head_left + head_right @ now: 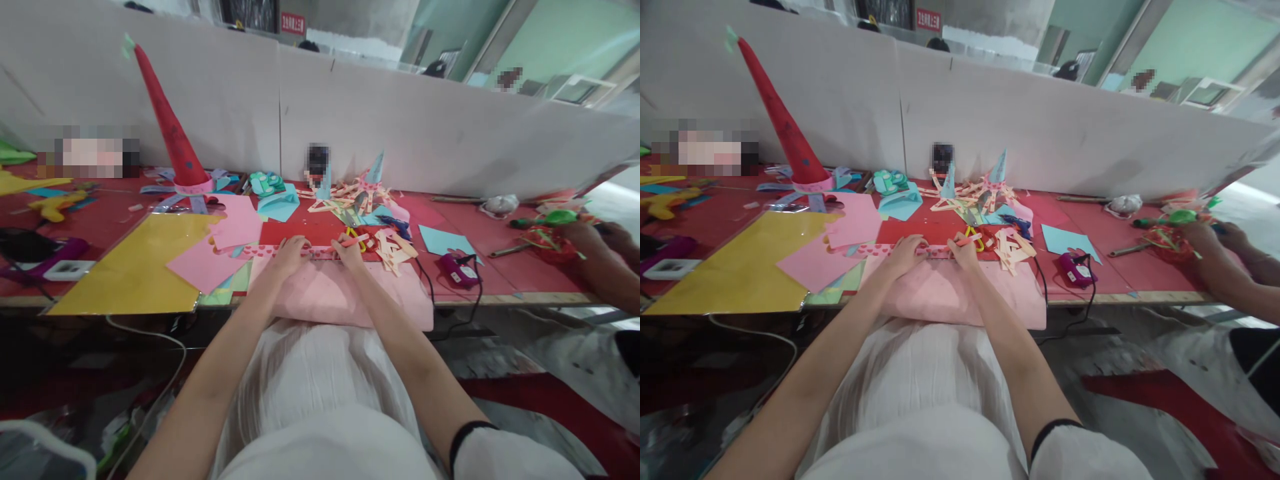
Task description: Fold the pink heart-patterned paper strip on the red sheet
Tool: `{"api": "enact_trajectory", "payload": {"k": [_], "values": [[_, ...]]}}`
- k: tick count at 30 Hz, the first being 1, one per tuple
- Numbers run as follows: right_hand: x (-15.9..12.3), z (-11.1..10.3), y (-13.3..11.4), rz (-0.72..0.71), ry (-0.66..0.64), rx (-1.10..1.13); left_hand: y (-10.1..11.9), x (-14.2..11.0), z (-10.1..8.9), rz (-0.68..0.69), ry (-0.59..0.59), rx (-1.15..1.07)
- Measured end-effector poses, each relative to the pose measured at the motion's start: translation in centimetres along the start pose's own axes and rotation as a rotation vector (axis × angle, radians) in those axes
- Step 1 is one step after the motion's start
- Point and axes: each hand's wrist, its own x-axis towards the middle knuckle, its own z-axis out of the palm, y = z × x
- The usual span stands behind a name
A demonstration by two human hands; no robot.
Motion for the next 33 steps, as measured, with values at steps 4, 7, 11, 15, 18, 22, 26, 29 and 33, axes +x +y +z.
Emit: {"api": "enact_trajectory", "payload": {"k": [4,7,11,15,18,22,26,29,33], "values": [[-0.02,0.01,-0.06,-0.005,-0.013,0.007,0.10,-0.04,-0.01,-0.015,0.001,0.000],[0.00,0.03,-0.08,0.013,-0.003,-0.011,0.11,-0.07,0.01,-0.013,0.002,-0.006],[-0.03,0.02,-0.12,0.002,0.010,-0.001,-0.02,-0.03,0.10,-0.014,0.007,-0.013],[-0.09,0.03,-0.18,0.004,0.002,-0.004,-0.09,0.03,0.12,-0.010,0.007,-0.020],[-0.14,0.03,-0.27,0.002,0.035,-0.021,-0.02,0.00,0.02,-0.005,0.004,-0.017],[-0.21,0.03,-0.35,-0.013,0.058,0.000,0.18,-0.14,-0.23,0.001,-0.001,-0.015],[-0.19,0.03,-0.24,-0.025,0.038,-0.013,0.34,-0.21,-0.42,-0.007,-0.022,-0.001],[-0.14,0.00,-0.14,-0.021,0.023,-0.011,0.26,-0.14,-0.32,-0.014,-0.019,-0.004],[-0.10,-0.06,-0.11,-0.020,0.045,-0.042,0.00,0.02,0.00,-0.021,-0.014,-0.012]]}}
